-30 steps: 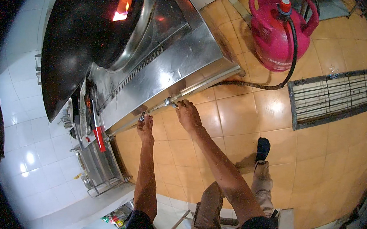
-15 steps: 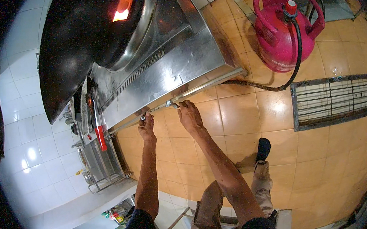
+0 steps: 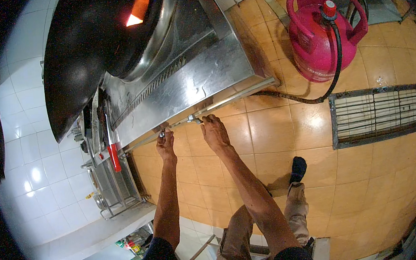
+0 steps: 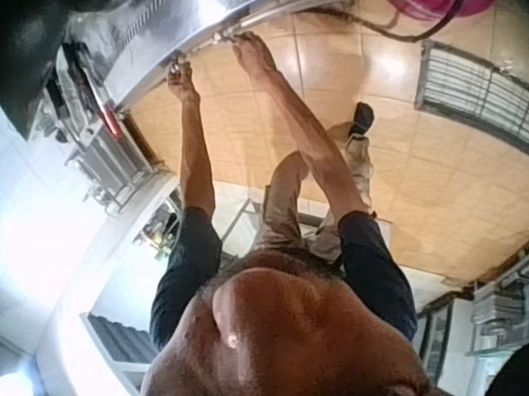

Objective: The person picks through leafy green vegetables by hand, turns on a gas burner under a wok, and transfers chopped tofu and potatoes from a tray into the hot wok, stirring them with tongs.

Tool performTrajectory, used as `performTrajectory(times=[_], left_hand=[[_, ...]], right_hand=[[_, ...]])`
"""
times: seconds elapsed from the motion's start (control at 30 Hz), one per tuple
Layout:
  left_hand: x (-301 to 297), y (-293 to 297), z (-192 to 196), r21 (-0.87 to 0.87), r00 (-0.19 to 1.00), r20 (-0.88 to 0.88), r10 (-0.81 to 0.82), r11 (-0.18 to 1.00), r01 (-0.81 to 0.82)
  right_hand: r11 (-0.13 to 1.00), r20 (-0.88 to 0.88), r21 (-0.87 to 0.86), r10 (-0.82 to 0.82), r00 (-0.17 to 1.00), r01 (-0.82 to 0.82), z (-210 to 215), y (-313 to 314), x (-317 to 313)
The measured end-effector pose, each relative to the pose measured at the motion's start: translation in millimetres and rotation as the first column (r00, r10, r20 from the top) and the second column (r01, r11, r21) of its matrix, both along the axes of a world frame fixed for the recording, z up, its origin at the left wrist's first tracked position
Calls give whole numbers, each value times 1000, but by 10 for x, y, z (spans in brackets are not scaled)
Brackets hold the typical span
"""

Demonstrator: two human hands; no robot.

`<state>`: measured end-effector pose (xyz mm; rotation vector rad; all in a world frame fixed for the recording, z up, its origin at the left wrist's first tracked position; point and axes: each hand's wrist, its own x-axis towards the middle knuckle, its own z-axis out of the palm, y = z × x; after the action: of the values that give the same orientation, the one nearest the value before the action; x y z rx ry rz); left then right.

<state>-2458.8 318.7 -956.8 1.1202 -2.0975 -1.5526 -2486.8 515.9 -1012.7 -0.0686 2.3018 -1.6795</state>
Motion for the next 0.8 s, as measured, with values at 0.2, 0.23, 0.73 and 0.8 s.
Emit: performTrajectory(times=[0.2,0.23,0.73,0.8], left_hand=[[12,-63,53,15,996,-46,-82,996,83],[23,-99,62,12,996,-49,-80,997,80],[-115,-37,236,13,992,78,-102,995,101],[-93,-43,205,4,993,86,-80,997,80]], right_hand=[[999,-30,-3,32,999,-32,22,-14,-19],[1000,-41,-14,21,999,-21,59,-13,-22],[998,-38,59,25,999,-23,214,32,-221],[994,-40,108,24,999,-20,249,7,-253]])
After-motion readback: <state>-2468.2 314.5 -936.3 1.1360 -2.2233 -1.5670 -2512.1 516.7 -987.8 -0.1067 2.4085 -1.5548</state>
